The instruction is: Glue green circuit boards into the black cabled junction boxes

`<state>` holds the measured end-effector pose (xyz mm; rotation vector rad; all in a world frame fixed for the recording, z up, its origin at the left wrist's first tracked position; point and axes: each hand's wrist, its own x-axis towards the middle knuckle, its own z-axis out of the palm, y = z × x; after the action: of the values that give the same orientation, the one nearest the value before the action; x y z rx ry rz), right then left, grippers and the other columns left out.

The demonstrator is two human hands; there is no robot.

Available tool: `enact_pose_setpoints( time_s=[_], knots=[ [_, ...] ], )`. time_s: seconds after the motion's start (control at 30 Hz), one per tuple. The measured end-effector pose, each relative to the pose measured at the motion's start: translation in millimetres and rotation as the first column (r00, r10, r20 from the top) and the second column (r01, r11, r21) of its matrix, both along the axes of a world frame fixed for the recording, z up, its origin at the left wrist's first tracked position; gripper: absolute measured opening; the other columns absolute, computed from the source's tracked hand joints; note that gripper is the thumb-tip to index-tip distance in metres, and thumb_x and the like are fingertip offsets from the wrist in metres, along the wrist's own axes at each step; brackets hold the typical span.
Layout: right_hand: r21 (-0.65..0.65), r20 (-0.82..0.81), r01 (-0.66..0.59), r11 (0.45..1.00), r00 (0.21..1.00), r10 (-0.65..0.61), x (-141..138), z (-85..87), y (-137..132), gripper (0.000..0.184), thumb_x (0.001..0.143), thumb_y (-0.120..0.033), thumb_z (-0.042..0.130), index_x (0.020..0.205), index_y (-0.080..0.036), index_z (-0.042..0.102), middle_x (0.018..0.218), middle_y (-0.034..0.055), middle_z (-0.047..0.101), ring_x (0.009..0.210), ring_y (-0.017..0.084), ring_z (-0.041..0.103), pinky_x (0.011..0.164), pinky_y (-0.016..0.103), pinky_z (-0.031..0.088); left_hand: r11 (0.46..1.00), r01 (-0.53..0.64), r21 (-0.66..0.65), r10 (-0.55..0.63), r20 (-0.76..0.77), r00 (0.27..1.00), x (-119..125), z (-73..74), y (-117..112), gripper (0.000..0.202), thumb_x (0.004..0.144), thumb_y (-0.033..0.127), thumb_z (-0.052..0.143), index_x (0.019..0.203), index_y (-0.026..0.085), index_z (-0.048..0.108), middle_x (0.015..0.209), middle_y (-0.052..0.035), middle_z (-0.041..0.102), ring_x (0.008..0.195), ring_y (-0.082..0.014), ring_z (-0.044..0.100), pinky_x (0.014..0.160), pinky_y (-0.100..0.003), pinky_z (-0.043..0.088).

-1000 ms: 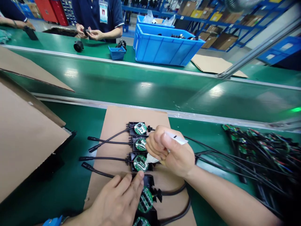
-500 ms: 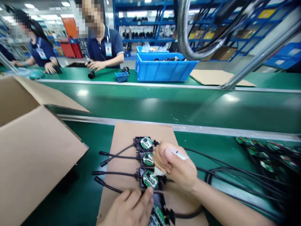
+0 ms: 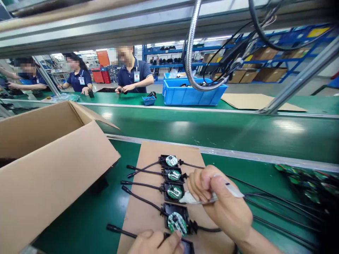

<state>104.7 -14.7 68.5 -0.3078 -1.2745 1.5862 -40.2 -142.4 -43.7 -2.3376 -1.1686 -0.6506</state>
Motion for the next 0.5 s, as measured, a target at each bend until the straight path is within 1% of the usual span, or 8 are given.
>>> enact_pose_setpoints(
  time_s=[0.03, 0.1, 0.13, 0.2, 0.27, 0.37, 0.5],
  knots=[
    [-0.004, -0.014, -0.015, 1.0, 1.0, 0.015, -2, -0.3, -4, 0.032, 0.094, -0.042, 0.045, 0.071, -0.021, 0.052, 0.054, -0.0037, 0.032, 0.047, 0.011, 0.03, 0.046, 0.026, 0.025, 1.0, 0.008, -0.029, -0.008, -0.016, 1.0, 0, 1.2, -6, 0.023, 0.089, 0.025, 0.054, 0.107, 0.023, 0.068, 0.117, -0.0028, 0.067, 0.057, -0.0095, 0.051, 0.043, -0.022, 0.04],
    [-0.014, -0.024, -0.057, 0.998, 0.998, 0.056, -4, -0.5, -10, 0.032, 0.091, -0.044, 0.051, 0.069, -0.021, 0.051, 0.052, -0.0046, 0.03, 0.045, 0.01, 0.028, 0.044, 0.025, 0.023, 0.991, -0.005, -0.132, 0.007, 0.017, 1.0, 1, 7.1, -17, 0.03, 0.09, 0.028, 0.052, 0.116, 0.019, 0.064, 0.132, -0.0054, 0.059, 0.073, -0.0135, 0.055, 0.055, -0.025, 0.046],
    [-0.022, -0.02, -0.08, 0.997, 0.997, 0.08, -5, -0.8, -13, 0.033, 0.089, -0.045, 0.052, 0.068, -0.02, 0.05, 0.052, -0.0049, 0.029, 0.045, 0.01, 0.028, 0.044, 0.025, 0.023, 0.976, -0.018, -0.215, 0.028, 0.042, 0.999, 1, 10.9, -22, 0.035, 0.091, 0.029, 0.05, 0.122, 0.017, 0.061, 0.138, -0.0061, 0.054, 0.082, -0.0161, 0.056, 0.063, -0.028, 0.048],
    [-0.037, -0.009, -0.124, 0.992, 0.992, 0.124, -9, -3.4, -16, 0.034, 0.089, -0.045, 0.052, 0.066, -0.02, 0.049, 0.05, -0.0054, 0.028, 0.043, 0.009, 0.026, 0.042, 0.024, 0.022, 0.926, -0.03, -0.377, 0.07, 0.095, 0.993, 2, 18.2, -30, 0.042, 0.091, 0.027, 0.048, 0.13, 0.014, 0.054, 0.145, -0.0058, 0.045, 0.098, -0.0205, 0.054, 0.078, -0.033, 0.049],
    [-0.055, -0.001, -0.153, 0.987, 0.988, 0.153, -13, -8.5, -19, 0.036, 0.092, -0.042, 0.048, 0.064, -0.02, 0.048, 0.049, -0.0057, 0.027, 0.042, 0.009, 0.024, 0.041, 0.023, 0.021, 0.885, -0.003, -0.465, 0.078, 0.144, 0.986, 3, 23.2, -36, 0.046, 0.09, 0.023, 0.047, 0.134, 0.013, 0.05, 0.148, -0.0043, 0.041, 0.104, -0.0223, 0.051, 0.083, -0.035, 0.047],
    [-0.064, 0.004, -0.184, 0.981, 0.983, 0.185, -22, -18.1, -23, 0.038, 0.094, -0.041, 0.045, 0.063, -0.019, 0.047, 0.049, -0.0061, 0.027, 0.041, 0.008, 0.022, 0.039, 0.022, 0.019, 0.876, 0.023, -0.483, 0.084, 0.198, 0.977, 2, 25.3, -39, 0.046, 0.089, 0.018, 0.045, 0.134, 0.012, 0.051, 0.147, -0.0032, 0.043, 0.104, -0.0228, 0.052, 0.083, -0.036, 0.047],
    [-0.042, 0.028, -0.213, 0.976, 0.976, 0.214, -30, -28.0, -28, 0.038, 0.093, -0.041, 0.045, 0.063, -0.019, 0.045, 0.05, -0.006, 0.028, 0.042, 0.008, 0.023, 0.041, 0.022, 0.018, 0.893, 0.047, -0.448, 0.077, 0.254, 0.964, 1, 21.0, -39, 0.044, 0.089, 0.017, 0.045, 0.132, 0.01, 0.052, 0.143, -0.0056, 0.049, 0.105, -0.0235, 0.052, 0.083, -0.036, 0.046]
  ],
)
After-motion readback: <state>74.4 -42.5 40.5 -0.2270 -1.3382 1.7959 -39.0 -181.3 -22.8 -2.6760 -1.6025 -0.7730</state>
